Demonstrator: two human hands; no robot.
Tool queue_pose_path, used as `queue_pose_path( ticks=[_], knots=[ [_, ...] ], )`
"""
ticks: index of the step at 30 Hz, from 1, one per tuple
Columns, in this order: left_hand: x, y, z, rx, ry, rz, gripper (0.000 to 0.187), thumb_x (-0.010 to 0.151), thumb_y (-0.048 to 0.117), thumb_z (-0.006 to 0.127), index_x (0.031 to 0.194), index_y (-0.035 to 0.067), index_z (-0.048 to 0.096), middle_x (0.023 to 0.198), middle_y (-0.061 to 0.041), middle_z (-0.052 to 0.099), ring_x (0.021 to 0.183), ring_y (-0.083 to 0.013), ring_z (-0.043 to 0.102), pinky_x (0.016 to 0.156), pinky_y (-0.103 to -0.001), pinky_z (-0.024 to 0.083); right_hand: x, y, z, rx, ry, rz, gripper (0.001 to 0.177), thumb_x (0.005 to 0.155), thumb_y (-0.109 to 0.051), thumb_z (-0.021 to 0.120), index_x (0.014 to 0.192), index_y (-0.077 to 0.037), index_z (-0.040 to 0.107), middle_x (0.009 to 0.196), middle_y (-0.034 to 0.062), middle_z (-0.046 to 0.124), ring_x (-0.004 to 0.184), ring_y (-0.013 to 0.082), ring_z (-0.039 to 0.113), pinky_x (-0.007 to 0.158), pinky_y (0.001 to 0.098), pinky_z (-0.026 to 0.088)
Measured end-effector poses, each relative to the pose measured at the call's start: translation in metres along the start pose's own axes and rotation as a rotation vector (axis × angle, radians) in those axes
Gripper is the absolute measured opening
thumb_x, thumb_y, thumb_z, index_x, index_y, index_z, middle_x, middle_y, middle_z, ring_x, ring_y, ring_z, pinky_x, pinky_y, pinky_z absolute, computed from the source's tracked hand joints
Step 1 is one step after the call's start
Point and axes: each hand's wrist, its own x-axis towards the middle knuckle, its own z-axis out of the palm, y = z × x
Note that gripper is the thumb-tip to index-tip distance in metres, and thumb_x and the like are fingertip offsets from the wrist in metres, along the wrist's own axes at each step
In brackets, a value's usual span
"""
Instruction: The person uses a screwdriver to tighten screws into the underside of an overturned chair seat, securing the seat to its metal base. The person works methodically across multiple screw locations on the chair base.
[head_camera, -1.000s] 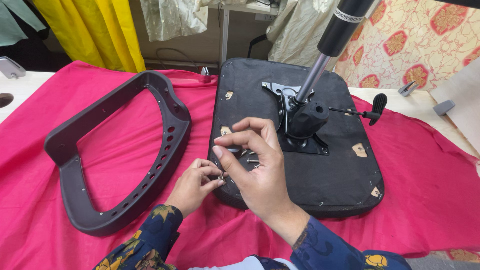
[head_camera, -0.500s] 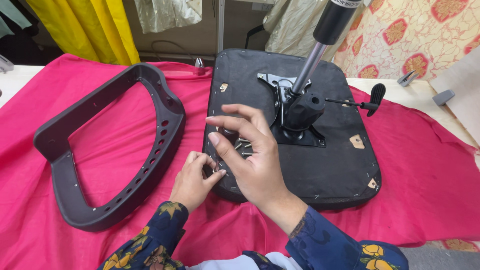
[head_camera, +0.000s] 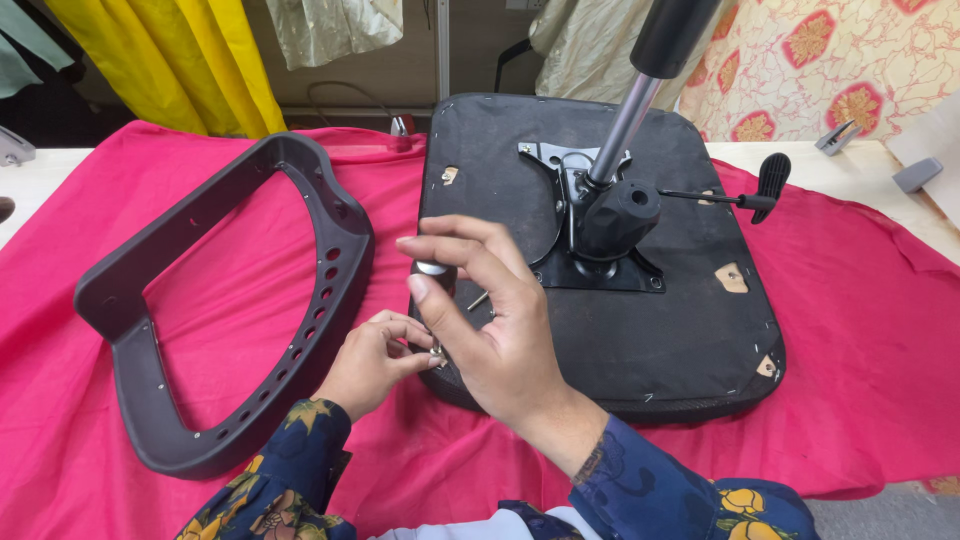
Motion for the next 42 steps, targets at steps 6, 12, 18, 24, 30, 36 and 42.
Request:
queue_pose_path(
  ticks=[6,12,18,24,30,36,42],
  knots=[
    [0.003,-0.002,0.000,0.051,-0.106,0.084,0.028,0.081,0.018,0.081,0.107,0.010,0.075,0.105,-0.008,0.058,0.080,-0.0158,0.063,0.075,-0.032,0.055,0.006,0.002,0.004,0.039,-0.032,0.111,0.017,0.096,-0.011,0.073,0.112,-0.006,0.075,0.111,0.0077,0.060,0.092,0.0141,0.063,0.080,0.0276,0.054],
    [0.006,-0.006,0.001,-0.065,-0.120,0.083,0.025,0.082,0.022,0.080,0.104,0.010,0.079,0.107,-0.005,0.061,0.078,-0.0154,0.063,0.072,-0.031,0.055,0.006,0.001,0.004,0.238,-0.086,0.183,0.022,0.100,-0.015,0.055,0.118,-0.007,0.065,0.114,0.0042,0.069,0.097,0.0092,0.065,0.089,0.0239,0.053],
    [0.002,0.008,0.003,0.086,0.034,0.068,0.031,0.074,0.027,0.087,0.094,0.006,0.076,0.086,-0.007,0.067,0.073,-0.0188,0.065,0.069,-0.036,0.054,0.000,0.003,0.003,0.040,-0.054,0.039,0.015,0.100,-0.014,0.073,0.113,-0.006,0.073,0.130,0.0089,0.059,0.110,0.0130,0.062,0.095,0.0271,0.053],
    [-0.006,0.014,0.011,0.140,0.109,0.071,0.034,0.075,0.028,0.085,0.093,0.003,0.069,0.089,-0.008,0.062,0.075,-0.0215,0.066,0.070,-0.037,0.054,-0.003,0.004,0.007,0.050,0.012,0.139,0.026,0.094,-0.009,0.078,0.118,-0.006,0.070,0.114,0.0084,0.062,0.102,0.0120,0.063,0.091,0.0262,0.054],
    [-0.001,0.000,0.007,0.005,-0.056,0.128,0.029,0.079,0.021,0.080,0.105,0.010,0.074,0.100,-0.004,0.058,0.076,-0.0187,0.063,0.070,-0.033,0.055,-0.002,0.004,0.013,0.234,0.019,0.148,0.025,0.101,-0.011,0.071,0.124,-0.004,0.063,0.122,0.0059,0.070,0.113,0.0122,0.068,0.104,0.0281,0.054],
    [0.000,0.005,0.002,0.030,-0.059,0.049,0.024,0.078,0.020,0.082,0.101,0.015,0.082,0.093,-0.004,0.065,0.074,-0.0182,0.064,0.071,-0.033,0.055,0.001,0.011,0.004,-0.056,0.057,0.077,0.016,0.096,-0.014,0.077,0.109,-0.008,0.074,0.124,0.0089,0.062,0.116,0.0182,0.061,0.099,0.0328,0.051],
    [-0.011,0.030,0.010,0.128,0.101,-0.066,0.027,0.072,0.029,0.087,0.087,0.010,0.077,0.091,-0.004,0.068,0.076,-0.0188,0.069,0.073,-0.036,0.054,0.009,0.013,0.000,0.091,0.071,0.160,0.014,0.096,-0.015,0.071,0.110,-0.011,0.070,0.118,0.0043,0.064,0.109,0.0131,0.065,0.098,0.0299,0.051]
  ],
)
